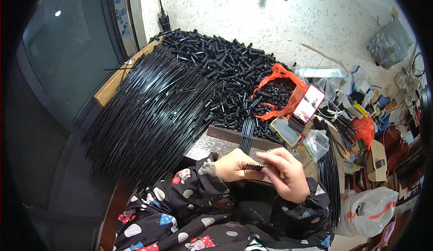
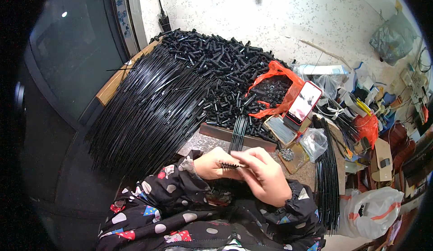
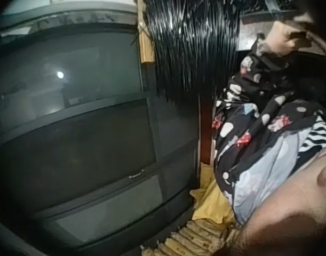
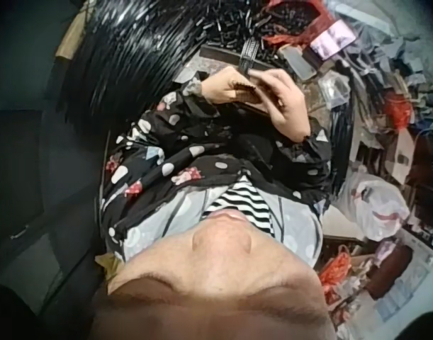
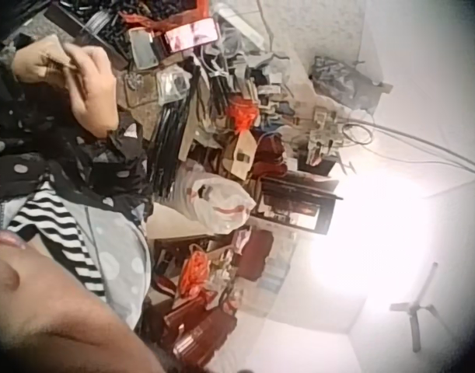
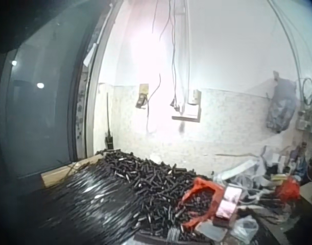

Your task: Manually assembling components and crimping connectors onto black electrical cables.

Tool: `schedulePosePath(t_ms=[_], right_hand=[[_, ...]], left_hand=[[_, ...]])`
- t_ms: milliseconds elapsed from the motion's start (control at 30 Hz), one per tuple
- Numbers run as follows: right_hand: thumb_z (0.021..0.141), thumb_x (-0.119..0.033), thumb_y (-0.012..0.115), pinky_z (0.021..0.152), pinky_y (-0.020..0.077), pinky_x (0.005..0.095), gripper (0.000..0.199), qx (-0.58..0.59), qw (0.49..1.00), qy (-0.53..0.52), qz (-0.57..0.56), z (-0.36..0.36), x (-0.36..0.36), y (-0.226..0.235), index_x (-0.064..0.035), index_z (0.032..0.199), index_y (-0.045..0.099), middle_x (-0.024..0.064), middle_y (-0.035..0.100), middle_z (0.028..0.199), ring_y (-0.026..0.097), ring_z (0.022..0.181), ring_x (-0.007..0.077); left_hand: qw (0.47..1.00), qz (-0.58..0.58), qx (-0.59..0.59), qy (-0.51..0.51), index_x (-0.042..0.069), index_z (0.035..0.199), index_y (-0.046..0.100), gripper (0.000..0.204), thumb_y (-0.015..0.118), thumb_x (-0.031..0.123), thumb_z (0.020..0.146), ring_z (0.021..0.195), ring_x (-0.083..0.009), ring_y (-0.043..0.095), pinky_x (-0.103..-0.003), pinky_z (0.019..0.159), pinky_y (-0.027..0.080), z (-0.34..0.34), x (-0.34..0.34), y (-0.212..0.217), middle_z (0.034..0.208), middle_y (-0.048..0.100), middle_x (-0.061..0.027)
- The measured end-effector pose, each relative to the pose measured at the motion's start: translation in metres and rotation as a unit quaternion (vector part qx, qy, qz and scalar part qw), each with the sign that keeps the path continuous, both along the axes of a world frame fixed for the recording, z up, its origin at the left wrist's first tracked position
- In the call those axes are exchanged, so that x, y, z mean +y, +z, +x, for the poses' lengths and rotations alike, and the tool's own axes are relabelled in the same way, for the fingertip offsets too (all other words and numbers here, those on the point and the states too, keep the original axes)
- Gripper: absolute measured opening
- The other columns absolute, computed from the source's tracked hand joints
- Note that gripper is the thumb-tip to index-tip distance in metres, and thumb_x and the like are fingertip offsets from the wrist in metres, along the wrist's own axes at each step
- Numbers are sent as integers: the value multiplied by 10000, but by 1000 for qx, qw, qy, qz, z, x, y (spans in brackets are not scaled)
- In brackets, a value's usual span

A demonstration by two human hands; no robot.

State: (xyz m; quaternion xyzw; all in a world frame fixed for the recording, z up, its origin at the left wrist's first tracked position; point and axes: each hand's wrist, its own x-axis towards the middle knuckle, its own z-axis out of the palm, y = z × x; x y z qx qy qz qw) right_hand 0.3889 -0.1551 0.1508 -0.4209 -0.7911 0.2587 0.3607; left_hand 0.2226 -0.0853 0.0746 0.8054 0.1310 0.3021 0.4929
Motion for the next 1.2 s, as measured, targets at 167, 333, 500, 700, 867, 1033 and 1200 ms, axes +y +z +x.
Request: schedulePosePath(t_ms=[167, 333, 500, 700, 867, 1033, 1200], right_hand=[[704, 55, 588, 714, 442, 305, 358, -100, 980, 56, 164, -14, 9, -1, -46, 1047, 582, 104, 549, 916, 531, 817, 252], [648, 85, 567, 661, 461, 319, 346, -77, 989, 9, 127, -4, 4, -7, -52, 963, 607, 94, 573, 829, 551, 762, 252], [696, -108, 551, 665, 477, 307, 333, -86, 943, 321, 32, -20, -35, -15, 20, 1003, 534, 98, 532, 803, 557, 758, 236], [786, -232, 575, 611, 464, 333, 229, 47, 991, -123, -29, 41, 92, -76, -15, 821, 640, 148, 616, 750, 599, 668, 222], [730, -147, 593, 691, 444, 354, 121, -281, 888, -338, 132, 133, 147, -169, -55, 799, 631, 96, 546, 789, 516, 793, 285], [715, -94, 607, 689, 419, 358, 73, -291, 905, -274, 145, 136, 151, -172, -46, 771, 602, 91, 501, 763, 483, 782, 272], [745, -86, 567, 660, 452, 355, 60, -101, 963, -199, 151, 100, 153, -148, -54, 794, 579, 105, 545, 776, 549, 743, 294]], left_hand=[[994, 31, 107, 15, 77, 1167, 485, 485, 612, 353, 789, 1160, -314, 390, -446, 929, 329, -2, 6, -67, 1216, 449, -166], [860, 320, 352, 185, 130, 1322, 306, 807, 544, 576, 694, 1302, -376, 103, -688, 899, 158, 2, 4, -101, 1404, 132, -208], [854, 363, 349, 127, 41, 1317, 273, 938, 650, 506, 595, 1294, -373, 135, -655, 909, 207, 7, 8, -102, 1387, 155, -229], [846, 366, 373, 102, -22, 1291, 289, 915, 606, 529, 633, 1275, -391, 188, -554, 977, 199, -15, -17, -102, 1354, 216, -265], [851, 361, 368, 96, -18, 1306, 268, 979, 648, 512, 576, 1290, -322, 201, -523, 995, 197, -20, -18, -103, 1376, 227, -205], [867, 341, 346, 112, -29, 1294, 280, 1004, 631, 587, 583, 1277, -310, 235, -474, 1007, 199, -23, -18, -97, 1368, 248, -197], [867, 352, 333, 119, -36, 1273, 322, 673, 520, 220, 682, 1249, -318, 295, -428, 990, 262, -23, -12, -106, 1344, 300, -200]])
